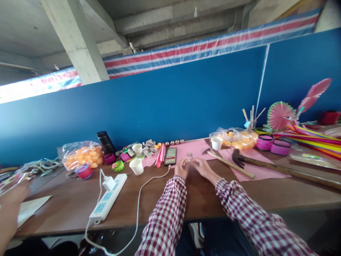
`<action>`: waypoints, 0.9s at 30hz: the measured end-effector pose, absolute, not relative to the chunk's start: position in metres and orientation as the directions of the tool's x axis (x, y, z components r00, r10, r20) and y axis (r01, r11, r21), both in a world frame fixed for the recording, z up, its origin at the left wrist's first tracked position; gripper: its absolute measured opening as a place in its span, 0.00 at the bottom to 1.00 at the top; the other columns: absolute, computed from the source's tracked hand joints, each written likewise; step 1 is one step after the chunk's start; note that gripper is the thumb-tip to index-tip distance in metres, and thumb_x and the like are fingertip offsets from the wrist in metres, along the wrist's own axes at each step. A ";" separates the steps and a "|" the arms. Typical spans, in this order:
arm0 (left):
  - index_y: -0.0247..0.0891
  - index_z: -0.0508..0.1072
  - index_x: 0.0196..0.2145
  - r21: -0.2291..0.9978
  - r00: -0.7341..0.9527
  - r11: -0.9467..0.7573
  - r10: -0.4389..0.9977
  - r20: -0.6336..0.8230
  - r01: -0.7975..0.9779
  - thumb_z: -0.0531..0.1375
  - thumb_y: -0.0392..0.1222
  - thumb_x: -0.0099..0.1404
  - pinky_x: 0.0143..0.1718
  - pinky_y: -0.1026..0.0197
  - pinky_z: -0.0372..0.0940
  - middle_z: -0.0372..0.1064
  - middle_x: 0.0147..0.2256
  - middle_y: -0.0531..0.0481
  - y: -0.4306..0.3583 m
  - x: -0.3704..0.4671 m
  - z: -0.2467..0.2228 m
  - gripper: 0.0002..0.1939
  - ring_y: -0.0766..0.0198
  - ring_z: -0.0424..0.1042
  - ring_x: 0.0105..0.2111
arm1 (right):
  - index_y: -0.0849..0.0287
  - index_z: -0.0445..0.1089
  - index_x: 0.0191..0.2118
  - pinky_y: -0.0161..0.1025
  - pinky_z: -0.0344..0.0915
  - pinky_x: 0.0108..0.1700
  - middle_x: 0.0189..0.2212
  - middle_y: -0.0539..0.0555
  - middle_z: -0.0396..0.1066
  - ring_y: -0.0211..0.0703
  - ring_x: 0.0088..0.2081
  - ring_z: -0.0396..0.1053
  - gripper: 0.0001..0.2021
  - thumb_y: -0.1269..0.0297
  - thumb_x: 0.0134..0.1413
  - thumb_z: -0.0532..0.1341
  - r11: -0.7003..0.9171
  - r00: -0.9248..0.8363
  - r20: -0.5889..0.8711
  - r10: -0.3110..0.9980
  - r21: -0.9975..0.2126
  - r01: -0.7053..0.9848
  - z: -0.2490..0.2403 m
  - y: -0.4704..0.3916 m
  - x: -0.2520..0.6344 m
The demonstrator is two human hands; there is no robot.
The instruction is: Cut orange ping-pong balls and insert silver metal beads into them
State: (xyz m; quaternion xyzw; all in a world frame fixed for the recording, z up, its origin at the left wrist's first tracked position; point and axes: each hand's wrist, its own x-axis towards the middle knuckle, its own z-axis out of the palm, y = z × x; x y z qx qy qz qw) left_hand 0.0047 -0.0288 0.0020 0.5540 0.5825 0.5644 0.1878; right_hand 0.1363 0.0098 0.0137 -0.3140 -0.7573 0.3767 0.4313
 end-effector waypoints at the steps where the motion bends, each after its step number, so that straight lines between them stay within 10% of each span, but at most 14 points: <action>1: 0.35 0.71 0.39 0.867 -0.317 -0.251 0.857 0.406 0.430 0.57 0.32 0.52 0.40 0.58 0.65 0.71 0.38 0.45 -0.029 0.005 0.002 0.15 0.62 0.69 0.38 | 0.63 0.71 0.34 0.38 0.64 0.38 0.30 0.55 0.73 0.42 0.33 0.69 0.12 0.61 0.48 0.56 0.517 -0.433 0.415 0.800 -0.843 0.149 0.014 0.010 0.136; 27: 0.36 0.70 0.40 0.892 -0.357 -0.212 0.860 0.364 0.399 0.59 0.28 0.48 0.38 0.58 0.65 0.71 0.37 0.45 -0.018 0.001 -0.011 0.19 0.63 0.70 0.35 | 0.62 0.70 0.31 0.37 0.63 0.39 0.30 0.54 0.72 0.42 0.33 0.69 0.09 0.63 0.48 0.55 0.528 -0.448 0.413 0.793 -0.833 0.167 0.014 0.010 0.137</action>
